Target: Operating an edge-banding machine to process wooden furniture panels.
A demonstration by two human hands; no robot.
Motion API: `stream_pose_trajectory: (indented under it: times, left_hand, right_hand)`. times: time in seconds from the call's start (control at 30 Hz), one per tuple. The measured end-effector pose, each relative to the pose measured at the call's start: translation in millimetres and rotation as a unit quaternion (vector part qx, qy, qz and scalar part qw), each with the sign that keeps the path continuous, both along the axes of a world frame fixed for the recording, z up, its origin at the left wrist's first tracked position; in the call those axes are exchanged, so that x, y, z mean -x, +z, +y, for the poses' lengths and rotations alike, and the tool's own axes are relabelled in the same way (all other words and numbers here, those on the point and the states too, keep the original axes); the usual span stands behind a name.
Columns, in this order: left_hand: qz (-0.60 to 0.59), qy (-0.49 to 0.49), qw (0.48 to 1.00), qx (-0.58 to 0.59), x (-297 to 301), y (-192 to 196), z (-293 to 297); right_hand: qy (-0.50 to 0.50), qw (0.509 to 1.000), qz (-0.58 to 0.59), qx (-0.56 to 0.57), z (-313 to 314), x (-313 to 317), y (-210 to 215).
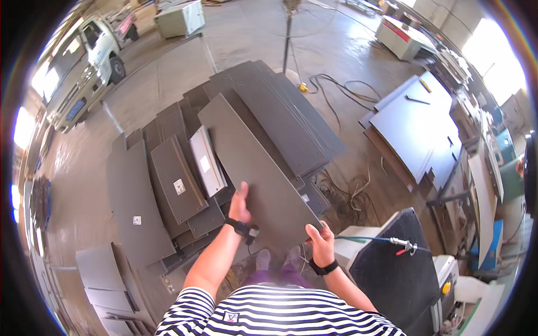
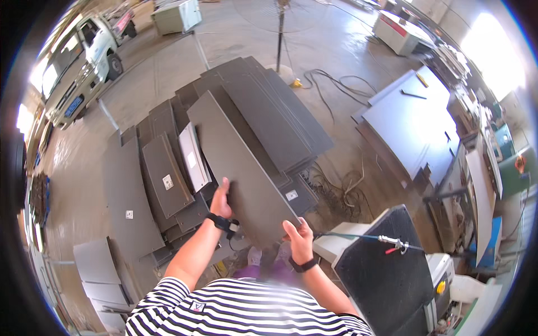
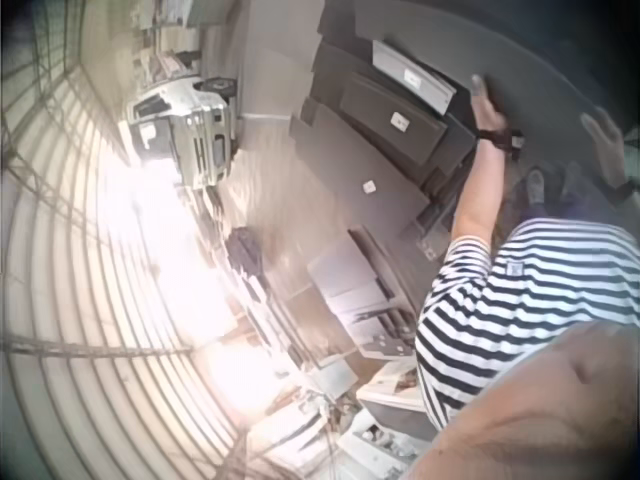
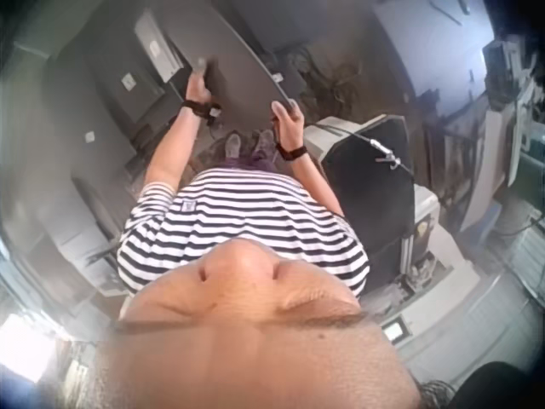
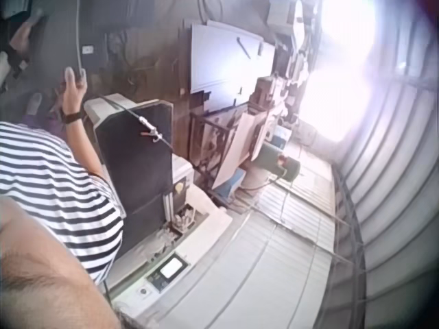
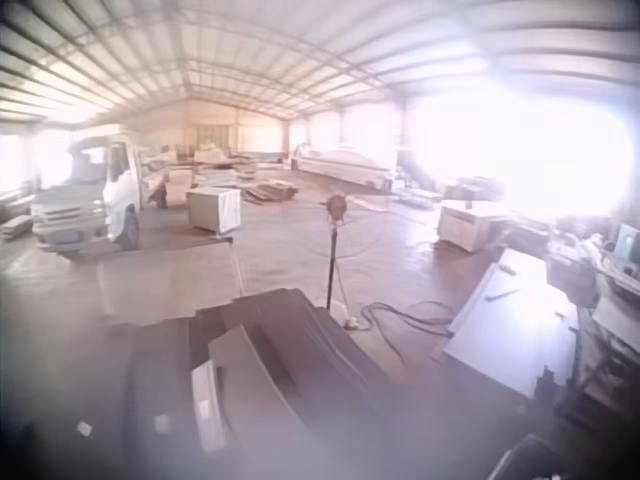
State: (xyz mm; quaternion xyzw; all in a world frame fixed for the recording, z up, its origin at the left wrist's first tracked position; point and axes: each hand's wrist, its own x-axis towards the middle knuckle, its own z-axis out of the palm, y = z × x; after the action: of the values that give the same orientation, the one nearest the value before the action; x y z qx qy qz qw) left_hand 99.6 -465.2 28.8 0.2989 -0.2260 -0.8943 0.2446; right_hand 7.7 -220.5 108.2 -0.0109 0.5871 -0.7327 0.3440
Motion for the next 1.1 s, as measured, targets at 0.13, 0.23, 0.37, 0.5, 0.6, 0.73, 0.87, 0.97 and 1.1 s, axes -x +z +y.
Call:
stream_pose_trajectory:
  times: [0.13, 0.23, 0.37, 0.5, 0.6, 0.73, 0.87, 0.97, 1.1]
  left_hand:
    - [-0.066, -0.076, 0.992, -0.081, 9.8, -3.1, -37.6]
    - [-0.039, -0.108, 0.99, -0.082, 28.6, 7.2, -30.1]
    - [-0.047, -0.081, 0.995, 0.036, 49.9, -16.3, -40.1]
    - [-0.044, -0.227, 0.973, 0.011, 79.2, -37.2, -19.3]
    - [-0.033, -0.308, 0.95, -0.044, 91.6, 23.8, 71.1]
    - [-0.028, -0.383, 0.923, -0.027, 92.9, 26.1, 146.0]
    - [-0.079, -0.552, 0.826, -0.078, 84.4, 40.1, 286.9]
    - [-0.087, -0.633, 0.762, -0.108, 79.2, 12.7, 390.7]
    - [-0.133, -0.675, 0.72, -0.086, 64.4, -12.9, 502.0]
  right_hand:
    - [0.008, 0.999, 0.016, -0.027, 77.7, 9.1, 28.5]
    - [-0.043, 0.997, 0.016, -0.058, 141.5, 13.2, 40.4]
    - [-0.185, 0.983, -0.01, 0.015, 225.1, -5.7, 22.0]
    - [-0.298, 0.935, -0.052, 0.183, 277.1, -67.1, 32.1]
    - [-0.401, 0.887, -0.095, 0.21, 326.6, -141.8, 5.4]
    - [-0.617, 0.757, -0.08, 0.2, 385.4, -182.2, -37.6]
    - [-0.783, 0.541, -0.064, 0.3, 482.8, -193.8, -48.9]
    - [-0.801, 0.542, 0.032, 0.252, 544.7, -193.4, -56.8]
    - [-0.67, 0.723, -0.132, 0.105, 556.2, -189.3, -70.8]
